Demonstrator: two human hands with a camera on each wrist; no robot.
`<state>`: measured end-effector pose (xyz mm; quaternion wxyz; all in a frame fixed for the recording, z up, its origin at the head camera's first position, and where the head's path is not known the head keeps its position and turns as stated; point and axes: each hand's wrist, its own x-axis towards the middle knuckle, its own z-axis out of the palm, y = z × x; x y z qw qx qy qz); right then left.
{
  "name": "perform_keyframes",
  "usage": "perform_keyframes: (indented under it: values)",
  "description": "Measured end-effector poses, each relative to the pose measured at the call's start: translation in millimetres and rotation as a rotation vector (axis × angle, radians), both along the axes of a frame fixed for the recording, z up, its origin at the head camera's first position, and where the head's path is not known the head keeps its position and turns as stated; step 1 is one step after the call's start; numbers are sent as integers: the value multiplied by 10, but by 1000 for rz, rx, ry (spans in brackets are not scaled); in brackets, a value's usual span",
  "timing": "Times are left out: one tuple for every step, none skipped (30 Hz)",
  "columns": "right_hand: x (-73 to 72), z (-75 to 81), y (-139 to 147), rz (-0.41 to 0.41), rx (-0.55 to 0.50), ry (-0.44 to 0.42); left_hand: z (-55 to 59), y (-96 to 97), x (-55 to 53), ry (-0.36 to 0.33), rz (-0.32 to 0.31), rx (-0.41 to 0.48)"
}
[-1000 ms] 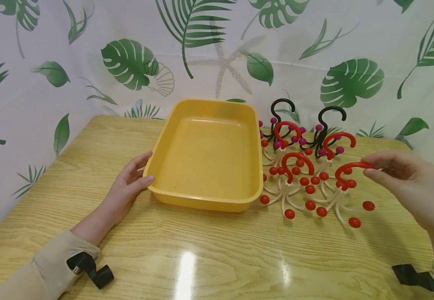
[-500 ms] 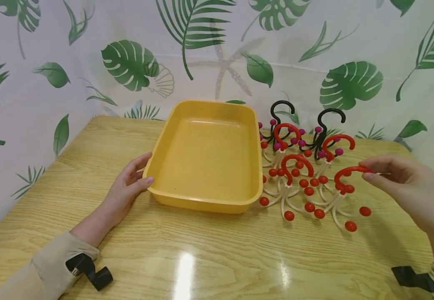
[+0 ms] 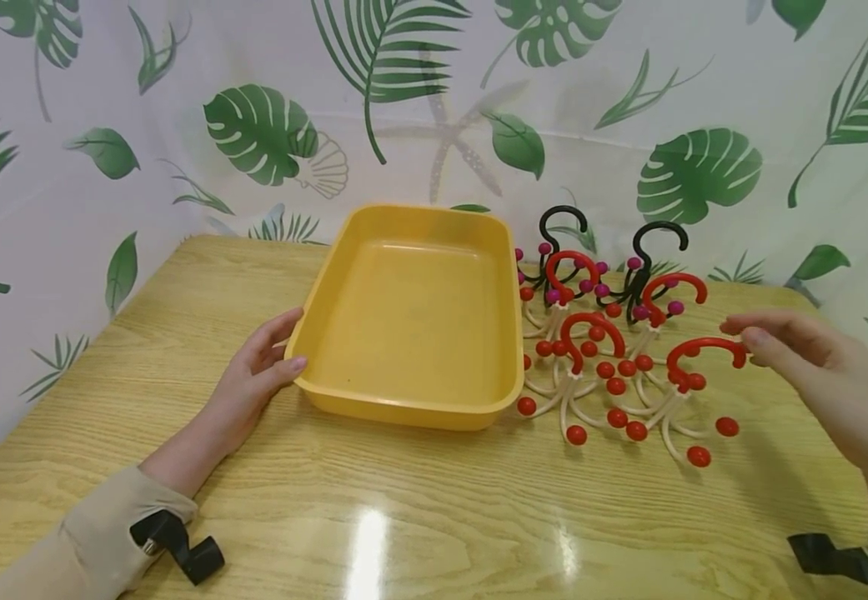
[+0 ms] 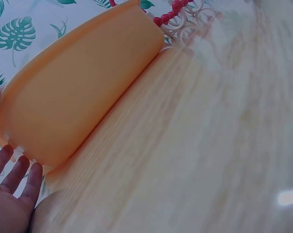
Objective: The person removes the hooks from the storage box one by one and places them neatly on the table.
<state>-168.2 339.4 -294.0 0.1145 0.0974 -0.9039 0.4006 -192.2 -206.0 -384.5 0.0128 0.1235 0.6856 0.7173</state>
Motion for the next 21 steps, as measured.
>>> perform_keyframes:
  values:
    - [-12,-12,29,-4,-7,16,-5,2,-3,2,-1,3]
    - [-26,-27,56,-21,-11,33,-9,4,-7,6,-3,4]
    - [-39,-40,89,-33,-22,49,-13,6,-11,12,-7,5]
    - [-53,-55,119,-55,-28,60,-17,7,-15,15,-10,5]
    - [-66,-68,156,-78,-31,64,-21,8,-20,16,-13,7]
    - [-79,-80,190,-103,-32,64,-24,10,-25,15,-13,8]
    - [-90,-94,223,-131,-25,60,-27,11,-31,13,-15,10]
    - [-98,-106,254,-161,0,49,-29,10,-36,12,-15,11]
    - [-107,-115,281,-188,45,40,-31,9,-43,11,-15,12]
    - [-117,-118,308,-203,95,24,-34,11,-49,8,-14,15]
    - [-127,-121,332,-209,150,13,-37,14,-55,7,-13,17]
    - [-138,-129,348,-206,210,7,-39,12,-54,7,-12,17]
    - [-148,-138,363,-197,272,8,-42,8,-52,7,-11,16]
    - [-159,-147,376,-187,339,19,-45,2,-50,5,-9,16]
    - [-170,-157,388,-175,393,31,-46,-3,-49,2,-7,21]
    - [-179,-167,402,-161,429,39,-44,-7,-47,-2,-5,27]
    - [-185,-176,416,-157,463,46,-39,-13,-49,-7,-4,27]
    - [-193,-182,431,-157,495,52,-29,-20,-53,-14,-1,31]
    - [-204,-179,446,-158,522,56,-15,-29,-60,-20,5,32]
    - [-224,-169,461,-159,544,62,3,-41,-69,-23,16,32]
    - [-247,-153,473,-157,553,58,29,-58,-77,-19,32,19]
